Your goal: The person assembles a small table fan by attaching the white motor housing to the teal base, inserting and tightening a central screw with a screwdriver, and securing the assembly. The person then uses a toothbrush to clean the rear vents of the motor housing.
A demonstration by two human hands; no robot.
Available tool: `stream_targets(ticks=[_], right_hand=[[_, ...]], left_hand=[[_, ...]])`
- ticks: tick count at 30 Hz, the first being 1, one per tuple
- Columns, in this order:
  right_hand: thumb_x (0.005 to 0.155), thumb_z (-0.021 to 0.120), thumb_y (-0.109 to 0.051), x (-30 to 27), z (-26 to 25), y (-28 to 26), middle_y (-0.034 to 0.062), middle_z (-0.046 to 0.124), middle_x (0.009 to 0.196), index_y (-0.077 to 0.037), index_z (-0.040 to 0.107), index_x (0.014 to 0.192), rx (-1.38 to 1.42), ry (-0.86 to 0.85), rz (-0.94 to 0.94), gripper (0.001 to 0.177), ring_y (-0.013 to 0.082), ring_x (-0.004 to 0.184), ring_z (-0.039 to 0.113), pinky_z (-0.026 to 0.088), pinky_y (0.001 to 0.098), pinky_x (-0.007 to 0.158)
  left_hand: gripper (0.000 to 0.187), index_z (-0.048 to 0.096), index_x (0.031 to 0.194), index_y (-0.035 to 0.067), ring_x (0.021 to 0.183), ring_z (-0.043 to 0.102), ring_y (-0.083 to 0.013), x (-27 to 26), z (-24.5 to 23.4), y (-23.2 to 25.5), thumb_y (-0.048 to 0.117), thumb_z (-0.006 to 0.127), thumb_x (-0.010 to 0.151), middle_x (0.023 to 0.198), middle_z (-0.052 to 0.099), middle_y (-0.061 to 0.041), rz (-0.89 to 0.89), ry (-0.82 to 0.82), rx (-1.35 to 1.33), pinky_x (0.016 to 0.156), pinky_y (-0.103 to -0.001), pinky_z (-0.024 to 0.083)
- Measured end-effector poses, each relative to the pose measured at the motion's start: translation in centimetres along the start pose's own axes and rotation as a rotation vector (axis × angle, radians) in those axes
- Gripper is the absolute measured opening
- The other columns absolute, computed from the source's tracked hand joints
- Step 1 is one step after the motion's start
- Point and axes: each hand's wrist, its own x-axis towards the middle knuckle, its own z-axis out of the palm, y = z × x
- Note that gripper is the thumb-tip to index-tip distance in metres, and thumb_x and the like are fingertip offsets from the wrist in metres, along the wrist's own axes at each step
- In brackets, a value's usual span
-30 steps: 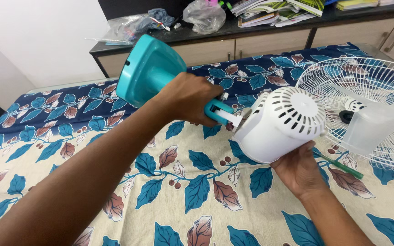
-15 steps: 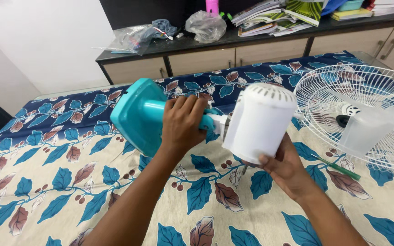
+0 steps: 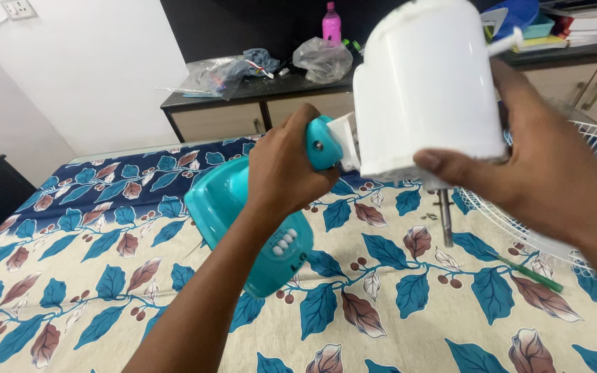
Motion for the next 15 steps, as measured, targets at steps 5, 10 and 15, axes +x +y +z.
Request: stream_targets(ticks=[5, 10, 15], right_hand=[[0.086, 0.069, -0.067, 4.7, -3.2, -3.1, 0.0311, 0.067, 0.114, 0.008, 0.047, 0.147, 0.091, 0.026, -0.222, 0.099, 0.0376, 0.095, 0.076, 0.063, 0.0458, 0.076], [0.084, 0.078, -0.055, 7.6, -2.6, -4.7, 0.0371, 0.053, 0.131, 0.009, 0.027, 0.153, 0.224, -0.02, -0.22, 0.107, 0.0374, 0.108, 0.073, 0.062, 0.0425, 0.082], [0.084, 0.081, -0.045, 9.2, -0.2, -4.8, 0.0321, 0.047, 0.144, 0.005, 0.017, 0.153, 0.515, -0.058, -0.317, 0.107, 0.0327, 0.118, 0.07, 0.061, 0.0391, 0.083]], left_hand=[[0.052, 0.064, 0.103, 0.006, 0.076, 0.074, -0.0279, 0.7, 1.3, 1.1, 0.018, 0.082, 0.057, 0.083, 0.073, -0.01, -0.153, 0.04, -0.291, 0.071, -0.04, 0.057], [0.044, 0.064, 0.101, 0.001, 0.073, 0.07, -0.0175, 0.3, 3.2, 0.7, 0.004, 0.078, 0.06, 0.082, 0.07, -0.005, -0.295, -0.043, -0.829, 0.068, -0.031, 0.059], [0.047, 0.063, 0.105, 0.0, 0.069, 0.069, -0.0191, -0.5, 4.5, -1.5, -0.004, 0.074, 0.06, 0.08, 0.069, -0.008, -0.418, -0.156, -0.932, 0.063, -0.032, 0.057]])
